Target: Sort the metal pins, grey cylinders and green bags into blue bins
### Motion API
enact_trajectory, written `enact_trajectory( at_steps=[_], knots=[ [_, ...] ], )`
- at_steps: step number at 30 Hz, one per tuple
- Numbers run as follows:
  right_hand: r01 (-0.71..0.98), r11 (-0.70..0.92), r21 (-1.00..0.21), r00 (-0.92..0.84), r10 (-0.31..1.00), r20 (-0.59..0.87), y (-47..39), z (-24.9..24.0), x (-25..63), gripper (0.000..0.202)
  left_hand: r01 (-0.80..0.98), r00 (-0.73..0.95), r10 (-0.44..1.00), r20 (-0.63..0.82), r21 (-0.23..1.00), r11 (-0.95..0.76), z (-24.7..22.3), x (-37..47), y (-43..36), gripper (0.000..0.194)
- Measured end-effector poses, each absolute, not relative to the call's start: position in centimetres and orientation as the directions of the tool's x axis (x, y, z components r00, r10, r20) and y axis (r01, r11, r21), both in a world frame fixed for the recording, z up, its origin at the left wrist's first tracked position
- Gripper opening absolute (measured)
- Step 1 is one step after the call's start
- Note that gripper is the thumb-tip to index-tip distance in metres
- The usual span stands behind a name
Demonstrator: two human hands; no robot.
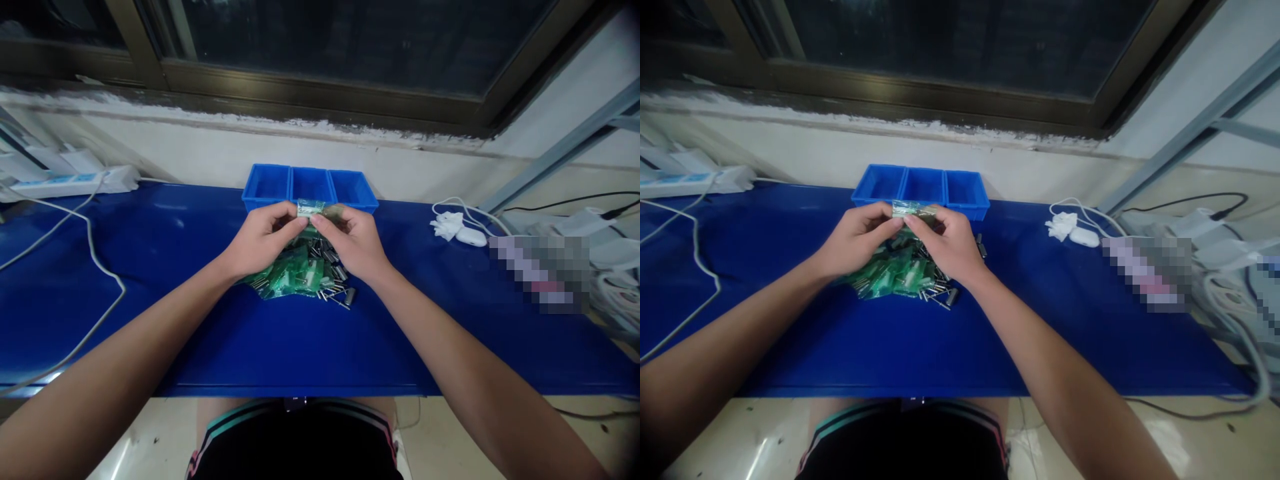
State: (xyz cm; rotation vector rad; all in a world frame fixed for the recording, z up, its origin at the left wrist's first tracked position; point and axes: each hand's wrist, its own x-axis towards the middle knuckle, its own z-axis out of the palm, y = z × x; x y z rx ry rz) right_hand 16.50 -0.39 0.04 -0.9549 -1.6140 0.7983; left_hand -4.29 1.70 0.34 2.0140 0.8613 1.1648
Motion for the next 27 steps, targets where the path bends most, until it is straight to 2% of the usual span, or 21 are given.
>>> enact_trajectory(
  at_steps=[7,13,27],
  knots=[
    [0.197,0.467,-0.862,-0.149,0.883,0.444,-0.40,-0.07,16.46,0.028,0.150,0.335,0.812,0.479,0.823,-0.547,0.23,-4.21,1.74,0.027],
    [0.225,0.448,-0.865,-0.162,0.893,0.421,-0.23,-0.48,16.49,0.025,0.208,0.355,0.808,0.471,0.803,-0.559,0.11,-4.57,2.17,0.027],
    [0.293,0.517,-0.805,-0.136,0.855,0.500,-0.15,0.15,16.66,0.016,0.218,0.348,0.795,0.497,0.782,-0.584,0.69,-4.48,1.62,0.024]
  ],
)
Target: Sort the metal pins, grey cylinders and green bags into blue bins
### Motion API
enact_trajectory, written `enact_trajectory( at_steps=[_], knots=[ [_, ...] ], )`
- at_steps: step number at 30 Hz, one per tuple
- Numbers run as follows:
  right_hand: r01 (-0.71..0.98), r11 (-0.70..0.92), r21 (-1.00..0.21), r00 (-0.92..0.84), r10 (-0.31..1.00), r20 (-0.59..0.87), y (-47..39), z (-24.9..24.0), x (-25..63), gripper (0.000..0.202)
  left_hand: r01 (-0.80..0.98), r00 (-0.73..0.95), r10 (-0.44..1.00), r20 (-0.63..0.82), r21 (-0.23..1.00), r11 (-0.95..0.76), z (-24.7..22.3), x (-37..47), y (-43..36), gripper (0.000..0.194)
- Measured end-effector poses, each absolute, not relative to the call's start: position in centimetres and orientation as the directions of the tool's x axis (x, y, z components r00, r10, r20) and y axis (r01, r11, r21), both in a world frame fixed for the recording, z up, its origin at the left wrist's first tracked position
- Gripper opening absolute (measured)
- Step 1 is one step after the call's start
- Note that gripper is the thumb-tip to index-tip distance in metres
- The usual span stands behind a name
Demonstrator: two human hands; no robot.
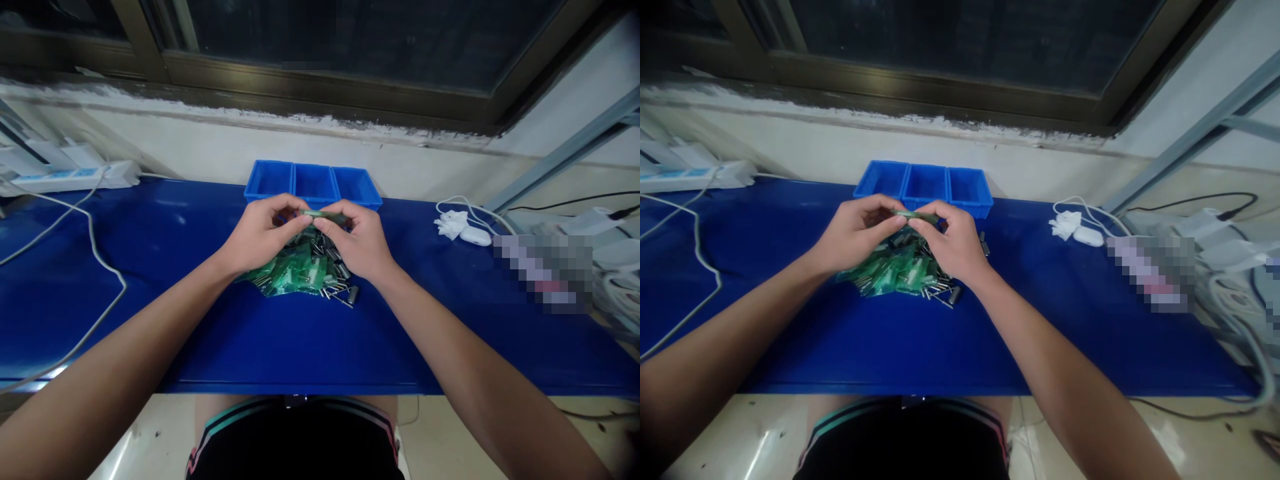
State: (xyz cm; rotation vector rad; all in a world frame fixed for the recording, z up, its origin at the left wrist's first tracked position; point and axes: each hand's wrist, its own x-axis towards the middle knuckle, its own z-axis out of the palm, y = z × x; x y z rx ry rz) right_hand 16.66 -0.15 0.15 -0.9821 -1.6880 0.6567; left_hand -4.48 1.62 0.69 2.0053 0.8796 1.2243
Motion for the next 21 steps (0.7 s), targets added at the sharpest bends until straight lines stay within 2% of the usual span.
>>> enact_trajectory(
  at_steps=[7,15,18,21],
  knots=[
    [0.334,0.505,-0.796,-0.115,0.860,0.497,-0.2,0.4,17.0,0.019,0.211,0.338,0.795,0.505,0.782,-0.586,0.6,-4.4,1.8,0.021],
    [0.310,0.458,-0.833,-0.144,0.889,0.435,-0.2,0.3,16.9,0.025,0.213,0.294,0.805,0.516,0.785,-0.581,0.1,-4.4,1.9,0.034],
    [0.454,0.428,-0.781,-0.152,0.901,0.405,-0.4,0.3,17.0,0.044,0.354,0.115,0.763,0.636,0.691,-0.630,0.2,-4.5,2.7,0.028],
    [0.665,0.404,-0.628,-0.175,0.902,0.395,-1.0,0.5,17.0,0.052,0.614,-0.004,0.658,0.753,0.521,-0.593,0.5,-4.7,4.3,0.014]
  ],
)
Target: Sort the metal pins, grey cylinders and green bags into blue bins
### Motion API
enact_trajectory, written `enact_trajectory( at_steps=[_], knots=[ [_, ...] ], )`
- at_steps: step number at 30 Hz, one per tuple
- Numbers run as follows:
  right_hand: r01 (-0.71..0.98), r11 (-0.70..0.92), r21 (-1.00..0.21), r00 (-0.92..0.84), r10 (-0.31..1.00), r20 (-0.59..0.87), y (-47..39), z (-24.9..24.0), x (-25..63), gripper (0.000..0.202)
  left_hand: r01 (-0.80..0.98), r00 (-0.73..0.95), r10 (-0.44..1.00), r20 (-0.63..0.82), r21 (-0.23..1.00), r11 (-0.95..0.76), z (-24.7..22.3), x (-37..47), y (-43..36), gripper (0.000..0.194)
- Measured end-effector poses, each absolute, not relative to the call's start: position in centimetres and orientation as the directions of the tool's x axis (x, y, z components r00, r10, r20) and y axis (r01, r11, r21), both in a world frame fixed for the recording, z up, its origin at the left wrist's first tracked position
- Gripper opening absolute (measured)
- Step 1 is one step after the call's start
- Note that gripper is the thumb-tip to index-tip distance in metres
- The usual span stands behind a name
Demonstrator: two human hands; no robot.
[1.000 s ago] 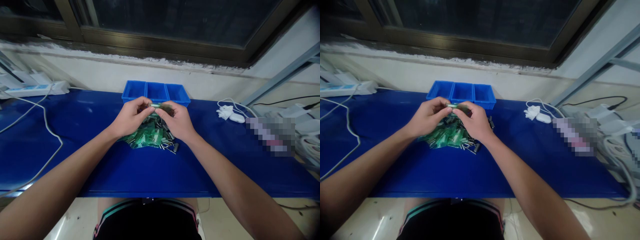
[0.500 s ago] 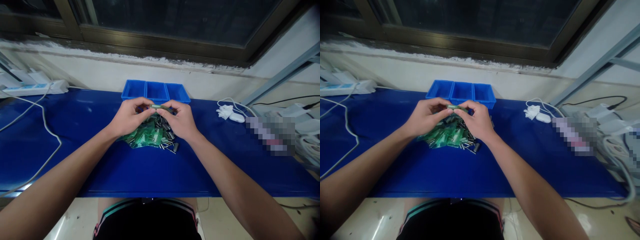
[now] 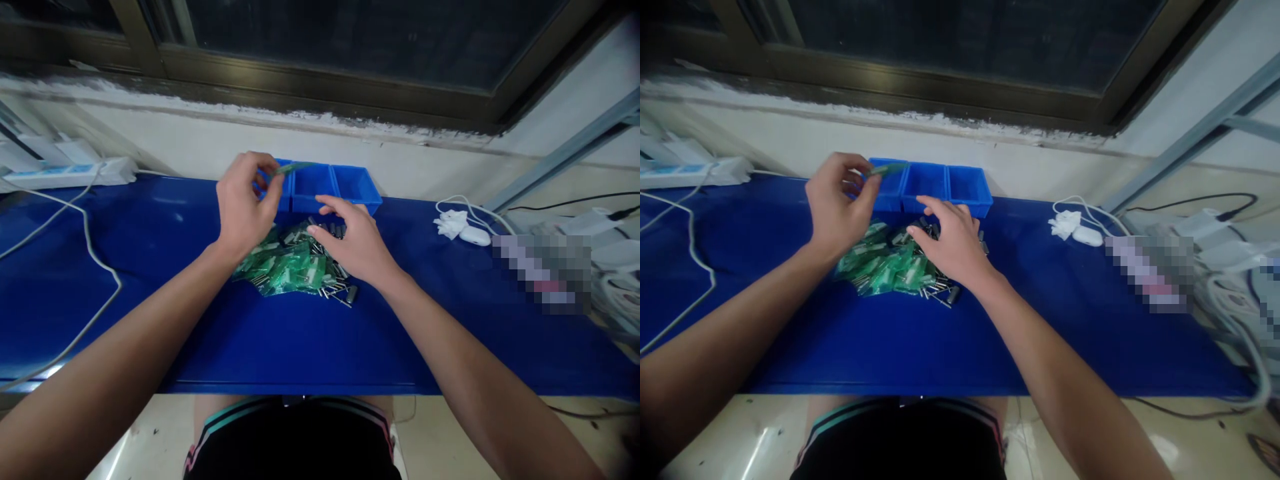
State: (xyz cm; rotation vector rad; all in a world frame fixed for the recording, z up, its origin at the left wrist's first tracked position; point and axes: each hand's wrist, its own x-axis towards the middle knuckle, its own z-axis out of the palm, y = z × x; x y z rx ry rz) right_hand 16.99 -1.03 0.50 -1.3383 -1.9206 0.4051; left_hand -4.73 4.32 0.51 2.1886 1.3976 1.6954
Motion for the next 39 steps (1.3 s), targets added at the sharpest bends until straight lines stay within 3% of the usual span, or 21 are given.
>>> enact_trajectory(
  at_steps=[2,5,8,12,23,29,36,39],
  knots=[
    [0.721,0.437,-0.537,-0.259,0.889,0.377,-1.7,0.7,16.8,0.046,0.739,0.096,0.671,0.736,0.399,-0.543,0.6,-4.9,5.4,0.020],
    [0.707,0.547,-0.448,-0.449,0.837,0.314,-2.8,1.1,16.4,0.045,0.841,0.248,0.776,0.579,0.269,-0.469,0.2,-5.1,6.2,0.036],
    [0.664,0.648,-0.373,-0.617,0.757,0.216,-3.7,1.4,15.9,0.054,0.851,0.291,0.825,0.485,0.263,-0.454,-0.4,-5.3,6.0,0.039],
    [0.615,0.718,-0.326,-0.726,0.677,0.123,-4.2,1.4,15.5,0.057,0.838,0.317,0.819,0.478,0.265,-0.478,-0.7,-5.8,5.3,0.038],
    [0.584,0.708,-0.396,-0.702,0.686,0.192,-4.0,1.3,15.1,0.034,0.832,0.246,0.827,0.506,0.328,-0.448,-0.5,-5.8,3.9,0.043],
    [0.571,0.711,-0.410,-0.665,0.693,0.277,-3.9,1.2,15.1,0.023,0.739,0.308,0.795,0.522,0.395,-0.546,-1.1,-6.0,4.3,0.044],
    [0.569,0.726,-0.386,-0.656,0.684,0.320,-4.0,1.1,14.9,0.015,0.834,0.201,0.872,0.446,0.390,-0.391,-2.1,-5.7,4.3,0.064],
    [0.571,0.727,-0.382,-0.652,0.684,0.328,-4.1,1.1,14.9,0.014,0.827,0.228,0.875,0.427,0.389,-0.405,-2.1,-5.9,4.4,0.064]
  ],
)
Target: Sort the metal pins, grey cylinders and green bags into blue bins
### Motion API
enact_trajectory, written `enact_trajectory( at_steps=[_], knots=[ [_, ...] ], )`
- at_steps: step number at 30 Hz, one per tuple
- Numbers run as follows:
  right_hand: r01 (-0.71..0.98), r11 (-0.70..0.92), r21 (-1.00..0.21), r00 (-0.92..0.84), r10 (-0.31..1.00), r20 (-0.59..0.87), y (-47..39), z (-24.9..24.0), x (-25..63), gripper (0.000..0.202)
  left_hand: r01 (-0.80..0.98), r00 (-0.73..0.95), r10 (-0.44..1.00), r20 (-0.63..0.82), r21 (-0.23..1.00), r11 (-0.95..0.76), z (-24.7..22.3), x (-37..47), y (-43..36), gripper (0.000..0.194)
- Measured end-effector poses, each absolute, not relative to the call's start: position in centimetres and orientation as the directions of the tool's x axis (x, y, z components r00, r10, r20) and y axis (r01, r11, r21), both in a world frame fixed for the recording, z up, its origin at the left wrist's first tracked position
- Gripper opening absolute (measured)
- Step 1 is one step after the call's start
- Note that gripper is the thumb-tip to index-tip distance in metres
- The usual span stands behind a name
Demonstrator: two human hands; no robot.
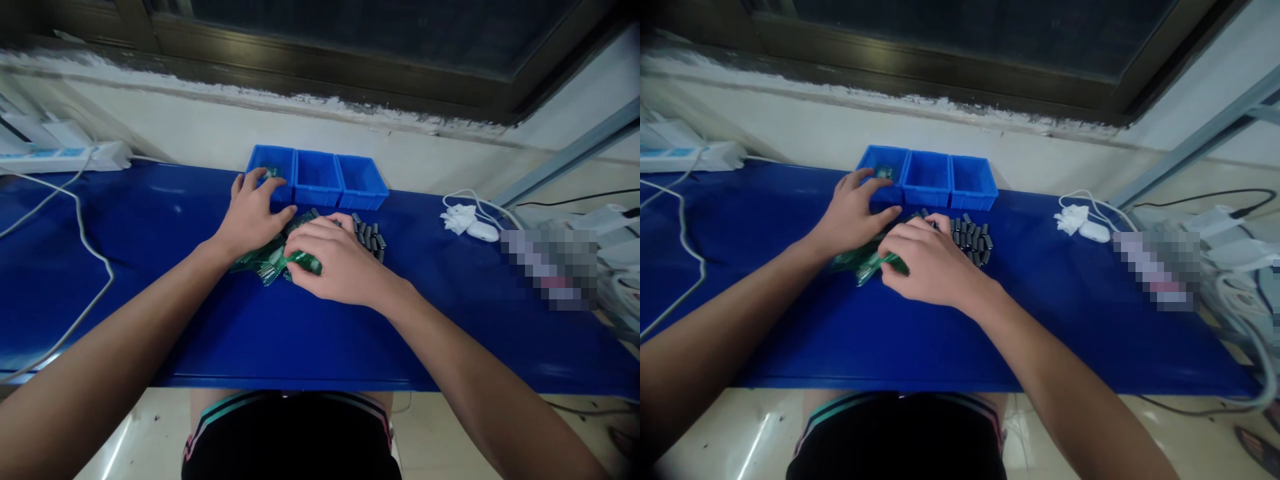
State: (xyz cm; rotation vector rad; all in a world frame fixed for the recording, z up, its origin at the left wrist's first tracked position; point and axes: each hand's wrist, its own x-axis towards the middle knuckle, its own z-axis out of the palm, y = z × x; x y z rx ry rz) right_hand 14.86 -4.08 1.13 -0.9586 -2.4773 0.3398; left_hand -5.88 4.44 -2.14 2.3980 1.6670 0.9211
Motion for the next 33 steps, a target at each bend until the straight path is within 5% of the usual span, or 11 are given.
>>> enact_trajectory(
  at_steps=[11,23,33],
  knots=[
    [0.600,0.711,-0.367,-0.641,0.702,0.311,-4.5,1.1,14.4,0.013,0.790,0.261,0.858,0.443,0.412,-0.453,-2.2,-6.3,4.7,0.065],
    [0.536,0.700,-0.473,-0.558,0.714,0.423,-4.1,1.1,14.4,0.018,0.749,0.066,0.850,0.522,0.537,-0.388,-0.2,-5.3,2.9,0.061],
    [0.328,0.542,-0.774,-0.127,0.837,0.533,-2.4,0.8,15.2,0.019,0.213,0.440,0.797,0.414,0.814,-0.541,1.4,-5.2,1.8,0.075]
  ],
)
